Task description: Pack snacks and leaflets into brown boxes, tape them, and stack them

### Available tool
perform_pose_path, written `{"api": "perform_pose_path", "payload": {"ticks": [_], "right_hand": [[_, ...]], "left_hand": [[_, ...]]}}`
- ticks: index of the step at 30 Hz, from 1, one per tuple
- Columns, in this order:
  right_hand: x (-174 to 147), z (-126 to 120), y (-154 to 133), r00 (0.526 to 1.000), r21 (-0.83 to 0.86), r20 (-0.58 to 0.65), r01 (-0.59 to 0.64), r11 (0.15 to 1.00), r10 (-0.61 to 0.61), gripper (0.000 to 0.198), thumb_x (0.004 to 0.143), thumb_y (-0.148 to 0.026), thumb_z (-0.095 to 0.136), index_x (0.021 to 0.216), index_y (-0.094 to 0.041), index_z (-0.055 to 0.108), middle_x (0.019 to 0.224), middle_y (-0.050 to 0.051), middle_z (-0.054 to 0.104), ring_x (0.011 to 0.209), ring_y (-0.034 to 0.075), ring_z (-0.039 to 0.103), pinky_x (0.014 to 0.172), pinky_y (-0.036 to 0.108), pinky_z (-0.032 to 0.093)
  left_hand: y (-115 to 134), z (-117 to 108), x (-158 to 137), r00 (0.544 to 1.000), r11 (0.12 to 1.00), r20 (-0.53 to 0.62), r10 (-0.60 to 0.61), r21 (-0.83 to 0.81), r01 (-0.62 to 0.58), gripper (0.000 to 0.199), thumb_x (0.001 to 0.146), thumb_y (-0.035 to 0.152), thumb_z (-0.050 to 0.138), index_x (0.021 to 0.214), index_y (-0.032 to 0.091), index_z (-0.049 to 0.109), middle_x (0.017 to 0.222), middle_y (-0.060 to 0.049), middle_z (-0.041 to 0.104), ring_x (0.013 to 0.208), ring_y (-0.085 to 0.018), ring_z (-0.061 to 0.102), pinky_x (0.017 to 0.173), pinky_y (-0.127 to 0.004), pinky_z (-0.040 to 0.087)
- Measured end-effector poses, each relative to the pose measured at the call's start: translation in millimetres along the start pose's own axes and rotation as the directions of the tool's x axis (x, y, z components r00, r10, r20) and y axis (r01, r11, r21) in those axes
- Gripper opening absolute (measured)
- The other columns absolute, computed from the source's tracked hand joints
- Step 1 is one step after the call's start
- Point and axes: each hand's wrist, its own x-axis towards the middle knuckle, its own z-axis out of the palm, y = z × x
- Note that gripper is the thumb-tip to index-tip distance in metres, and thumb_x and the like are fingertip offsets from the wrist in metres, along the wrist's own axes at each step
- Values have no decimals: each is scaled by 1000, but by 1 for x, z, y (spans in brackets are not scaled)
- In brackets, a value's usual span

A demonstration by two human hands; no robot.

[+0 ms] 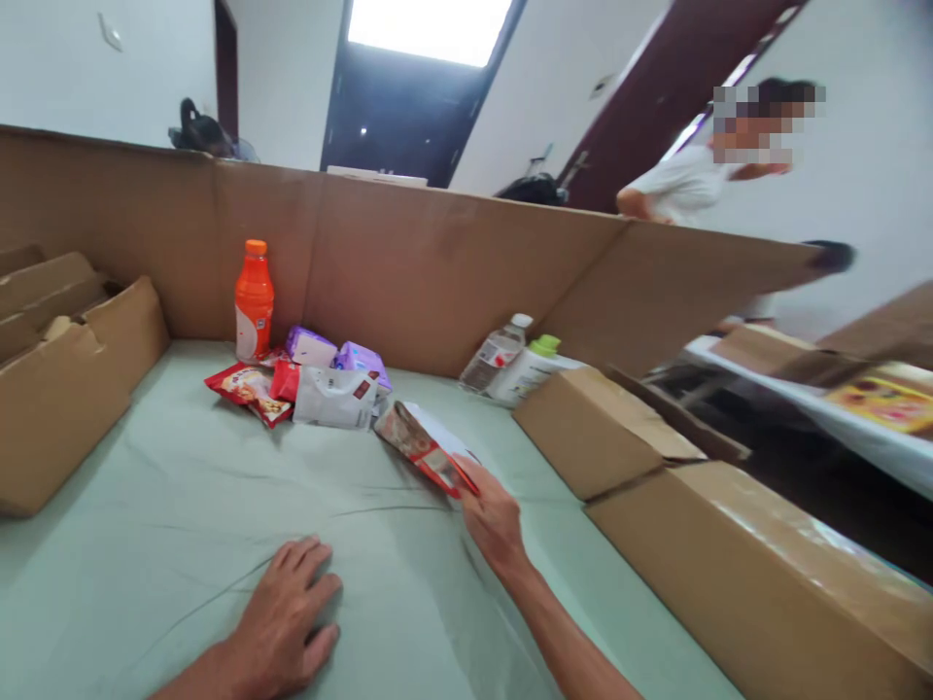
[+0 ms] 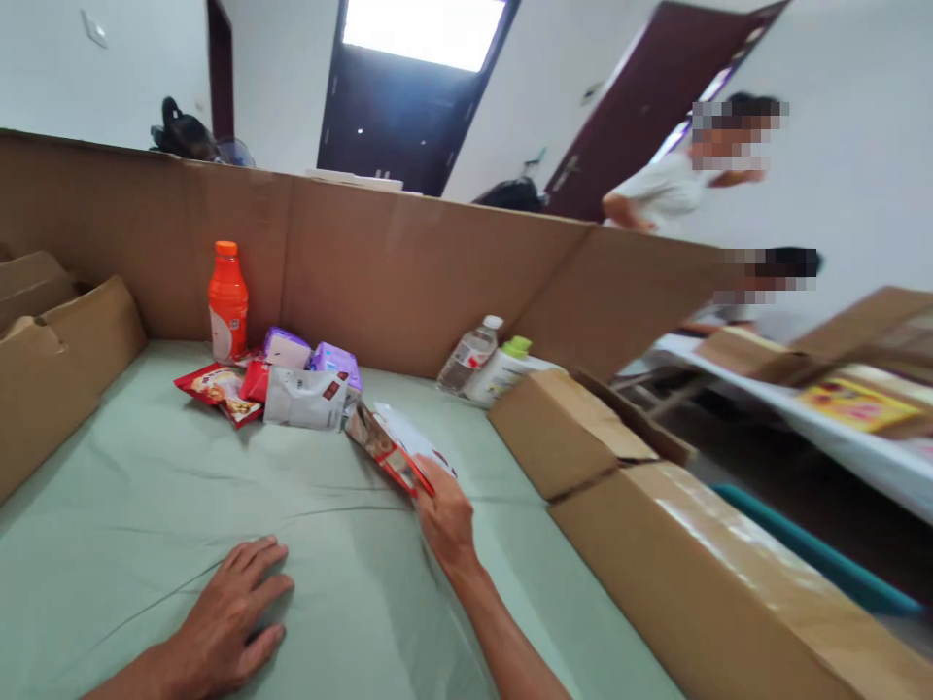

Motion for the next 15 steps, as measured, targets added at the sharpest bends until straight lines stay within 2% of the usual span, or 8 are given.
{"api": "perform_pose_path", "payload": {"ticks": [3,5,8,11,13,15], "right_hand": [[-40,-9,-14,995,36,4,97,995,-98,43,97,-35,46,131,-25,70,134,12,73,126,34,67,109,59,55],[-55,-3,-30,986,42,37,164,986,-165,45,96,-33,51,138,-28,66,141,11,69,132,34,64,113,59,52],[-55,23,-63,964,52,124,229,972,-234,54,92,-30,54,146,-26,59,150,13,61,139,37,57,116,63,48],[-43,48,-92,941,91,160,286,954,-297,62,90,-32,58,151,-23,53,157,16,53,145,41,50,117,66,46],[-40,56,-102,927,122,163,320,940,-337,66,92,-37,61,155,-25,48,161,16,48,149,42,46,117,66,46],[-44,55,-104,920,143,147,343,928,-363,68,96,-40,60,160,-28,41,164,15,45,149,40,47,116,63,48]], "left_hand": [[5,1,-1,1000,999,3,-28,-41,29,40,86,25,70,126,21,66,154,-16,60,148,-39,50,122,-62,44],[7,2,-1,999,998,-6,-38,-54,37,36,88,31,72,122,20,67,152,-16,61,146,-39,51,123,-61,42],[12,5,0,999,999,-33,-40,-34,39,35,88,34,74,120,20,68,149,-17,62,144,-37,53,123,-59,42],[16,3,-2,997,999,-73,-24,23,25,36,84,36,79,116,21,71,144,-15,66,137,-34,59,118,-52,49],[13,-9,-6,992,997,-128,-14,75,24,39,81,36,82,116,23,72,143,-13,68,133,-31,63,113,-45,54],[2,-36,-15,975,989,-220,-27,136,58,43,81,33,80,123,25,71,147,-12,65,135,-29,62,112,-43,55]]}}
